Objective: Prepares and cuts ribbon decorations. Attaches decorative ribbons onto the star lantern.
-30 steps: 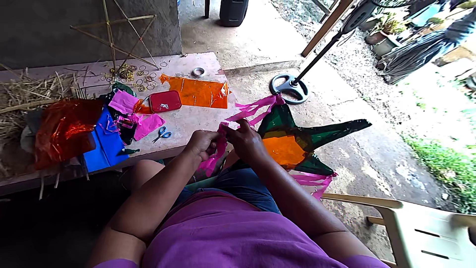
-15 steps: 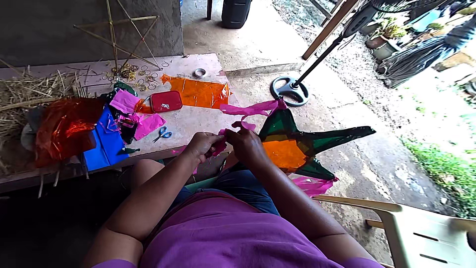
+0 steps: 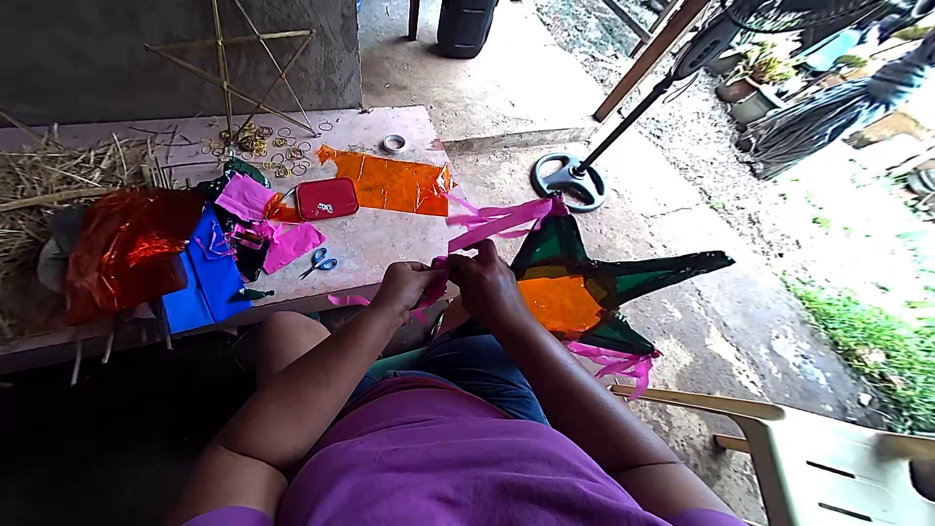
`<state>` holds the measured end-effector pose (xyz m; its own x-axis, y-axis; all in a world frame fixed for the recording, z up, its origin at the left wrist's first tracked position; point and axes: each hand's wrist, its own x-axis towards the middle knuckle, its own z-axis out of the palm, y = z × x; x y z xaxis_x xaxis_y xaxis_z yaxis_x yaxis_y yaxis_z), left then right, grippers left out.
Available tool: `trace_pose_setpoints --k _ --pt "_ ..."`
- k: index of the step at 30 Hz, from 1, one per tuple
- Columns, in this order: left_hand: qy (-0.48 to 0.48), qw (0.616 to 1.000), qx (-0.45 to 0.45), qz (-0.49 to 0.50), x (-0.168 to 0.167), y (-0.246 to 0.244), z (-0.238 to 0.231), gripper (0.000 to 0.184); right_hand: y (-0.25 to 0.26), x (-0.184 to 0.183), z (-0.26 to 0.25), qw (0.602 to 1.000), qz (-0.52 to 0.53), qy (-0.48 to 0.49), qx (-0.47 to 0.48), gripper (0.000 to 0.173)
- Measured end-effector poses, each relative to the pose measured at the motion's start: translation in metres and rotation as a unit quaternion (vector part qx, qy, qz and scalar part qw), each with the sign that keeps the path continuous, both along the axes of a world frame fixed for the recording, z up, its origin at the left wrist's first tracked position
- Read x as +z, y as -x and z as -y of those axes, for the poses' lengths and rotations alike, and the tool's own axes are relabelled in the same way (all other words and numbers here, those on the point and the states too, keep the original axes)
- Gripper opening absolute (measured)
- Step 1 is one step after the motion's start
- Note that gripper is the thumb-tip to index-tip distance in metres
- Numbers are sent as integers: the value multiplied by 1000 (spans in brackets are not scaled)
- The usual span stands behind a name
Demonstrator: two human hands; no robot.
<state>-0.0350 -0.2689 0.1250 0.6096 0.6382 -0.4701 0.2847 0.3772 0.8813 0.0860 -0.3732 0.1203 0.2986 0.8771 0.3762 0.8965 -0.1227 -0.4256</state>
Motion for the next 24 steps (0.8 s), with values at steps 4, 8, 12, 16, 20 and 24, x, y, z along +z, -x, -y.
trace_pose_setpoints --k 4,8,12,16,20,24 --pt "0 1000 11 -1 3 -2 2 16 -2 2 1 1000 -4 11 5 18" --pt "-2 1000 4 -10 4 -2 3 17 -2 1 1 1000 7 -9 11 13" --pt "-3 1000 11 -8 2 -4 3 18 -3 3 0 1000 2 19 4 13" --pt "-17 1000 11 -11 -2 -6 3 21 -3 6 0 999 -12 50 -12 9" --pt "-57 998 -13 -25 0 -3 5 22 -4 11 0 997 -25 71 -19 8" --pt "-90 995 -24 -26 -15 -1 4 23 -5 15 2 996 -44 76 -30 9"
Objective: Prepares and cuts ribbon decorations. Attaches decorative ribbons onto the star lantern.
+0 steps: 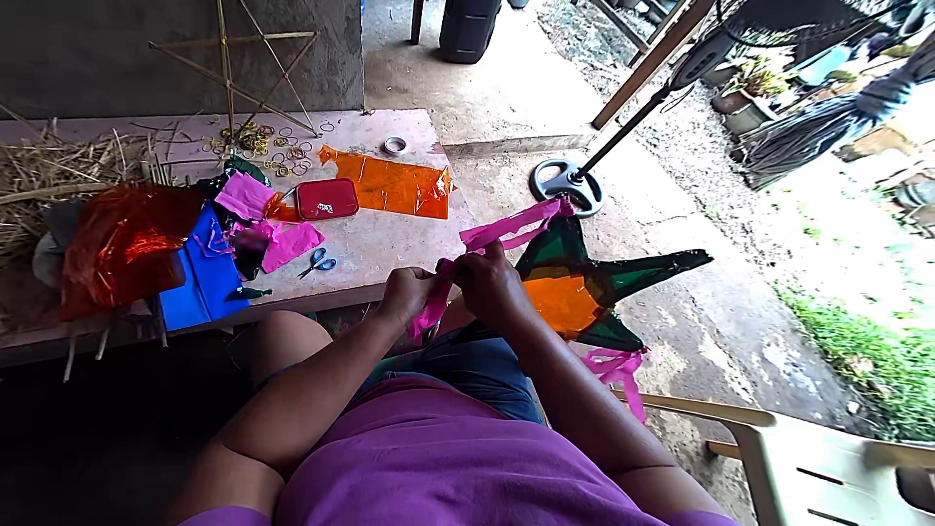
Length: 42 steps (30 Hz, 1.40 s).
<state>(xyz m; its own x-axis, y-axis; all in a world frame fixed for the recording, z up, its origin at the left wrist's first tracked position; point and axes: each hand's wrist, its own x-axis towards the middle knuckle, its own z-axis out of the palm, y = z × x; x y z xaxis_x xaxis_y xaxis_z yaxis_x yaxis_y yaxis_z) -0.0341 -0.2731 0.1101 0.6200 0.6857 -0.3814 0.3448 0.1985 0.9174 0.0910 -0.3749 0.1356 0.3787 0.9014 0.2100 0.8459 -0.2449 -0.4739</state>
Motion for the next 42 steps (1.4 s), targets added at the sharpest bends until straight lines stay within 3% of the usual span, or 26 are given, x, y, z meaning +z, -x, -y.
trace_pose_setpoints --k 7,10,17,25,28,32,35,42 --pt "-14 996 -6 89 -11 0 1 33 -6 8 2 999 -46 19 15 12" --pt "-44 995 -20 90 -9 0 1 23 -10 9 4 998 -54 14 29 13" --pt "-135 987 -57 70 -8 1 2 27 -12 4 6 998 -60 1 10 15" --pt "-252 958 -137 12 -2 13 -12 39 -14 4 8 999 -47 -5 -8 15" --pt "-307 942 -129 45 10 15 -17 48 -12 5 8 999 -39 -2 -20 18" --pt "-371 912 -150 90 14 9 -15 38 -8 3 7 999 -39 -12 -12 14" --pt "-374 912 -145 86 10 3 -14 29 -6 5 6 999 -30 -5 -28 14" --pt "-323 929 -159 84 8 -3 -21 29 -8 6 5 999 -27 -10 -27 16"
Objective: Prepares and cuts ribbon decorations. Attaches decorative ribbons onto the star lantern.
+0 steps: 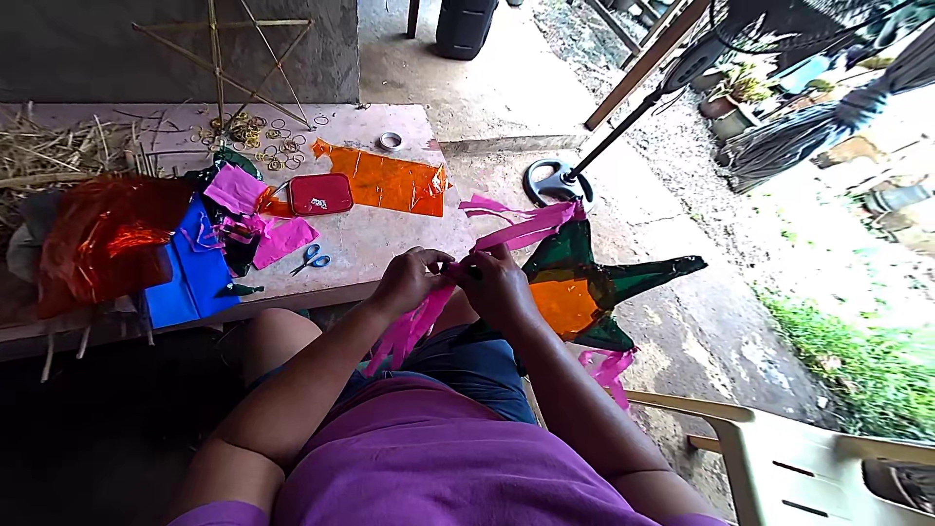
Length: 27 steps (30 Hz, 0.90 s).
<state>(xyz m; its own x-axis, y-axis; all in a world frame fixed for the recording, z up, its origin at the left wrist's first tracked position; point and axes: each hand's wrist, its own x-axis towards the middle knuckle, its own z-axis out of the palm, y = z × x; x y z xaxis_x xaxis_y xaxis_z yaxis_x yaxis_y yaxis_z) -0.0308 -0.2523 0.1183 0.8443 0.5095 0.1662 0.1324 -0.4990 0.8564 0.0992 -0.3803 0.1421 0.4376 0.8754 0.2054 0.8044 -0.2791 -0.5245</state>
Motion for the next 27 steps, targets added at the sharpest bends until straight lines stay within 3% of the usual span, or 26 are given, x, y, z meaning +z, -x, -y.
trace_pose_setpoints --k 8,13,18,27 --pt "-2 995 -40 -88 0 -1 -14 31 4 16 -3 992 -64 106 5 30" --pt "16 996 -56 -62 3 -6 -18 27 -5 20 -2 991 -94 94 27 26" --pt "14 995 -68 -67 0 -6 -19 32 -10 15 -2 989 -99 95 51 35" --pt "45 995 -81 -45 -6 -1 -18 28 -6 12 5 990 -34 99 98 26"
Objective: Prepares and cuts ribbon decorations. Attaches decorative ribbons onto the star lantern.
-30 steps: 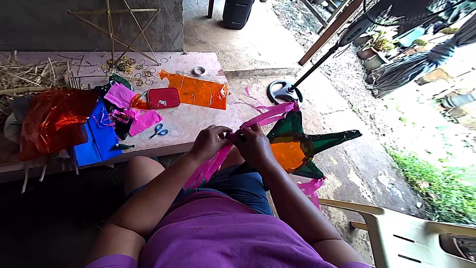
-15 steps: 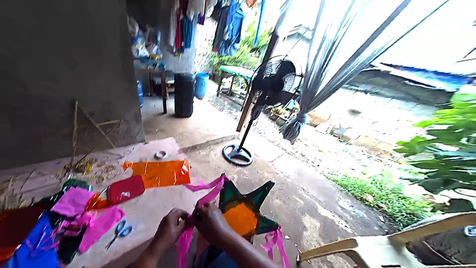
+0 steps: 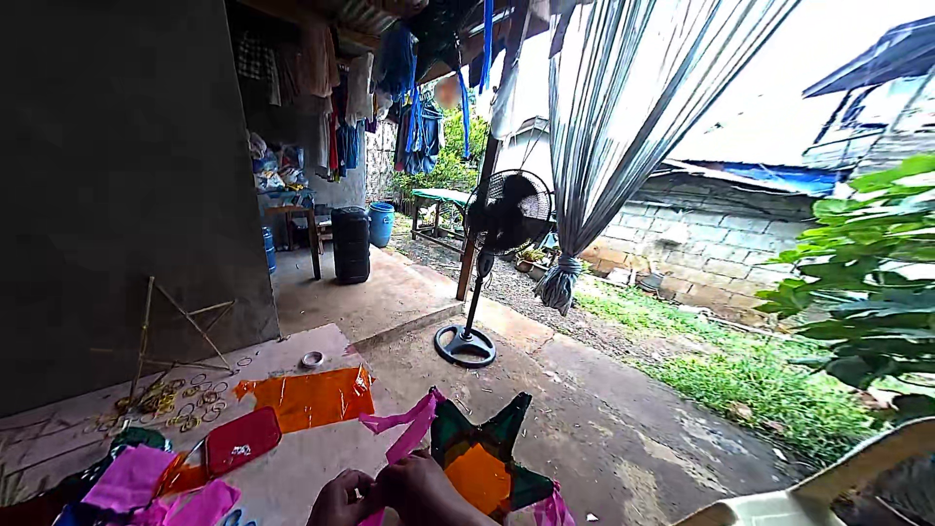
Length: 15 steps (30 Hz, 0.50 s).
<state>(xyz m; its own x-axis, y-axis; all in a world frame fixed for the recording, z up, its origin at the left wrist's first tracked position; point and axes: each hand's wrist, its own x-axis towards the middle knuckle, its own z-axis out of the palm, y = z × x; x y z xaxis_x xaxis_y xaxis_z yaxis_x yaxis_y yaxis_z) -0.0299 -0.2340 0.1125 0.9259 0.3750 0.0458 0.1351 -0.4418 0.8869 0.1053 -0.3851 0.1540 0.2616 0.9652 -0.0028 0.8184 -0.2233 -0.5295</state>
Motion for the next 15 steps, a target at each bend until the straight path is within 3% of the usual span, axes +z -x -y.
trace_pose_setpoints --k 8,15 --pt "132 991 -9 -11 -1 4 2 20 6 8 2 996 33 83 14 32" --pt "153 988 -5 2 -2 3 1 19 4 4 2 998 23 49 15 30"
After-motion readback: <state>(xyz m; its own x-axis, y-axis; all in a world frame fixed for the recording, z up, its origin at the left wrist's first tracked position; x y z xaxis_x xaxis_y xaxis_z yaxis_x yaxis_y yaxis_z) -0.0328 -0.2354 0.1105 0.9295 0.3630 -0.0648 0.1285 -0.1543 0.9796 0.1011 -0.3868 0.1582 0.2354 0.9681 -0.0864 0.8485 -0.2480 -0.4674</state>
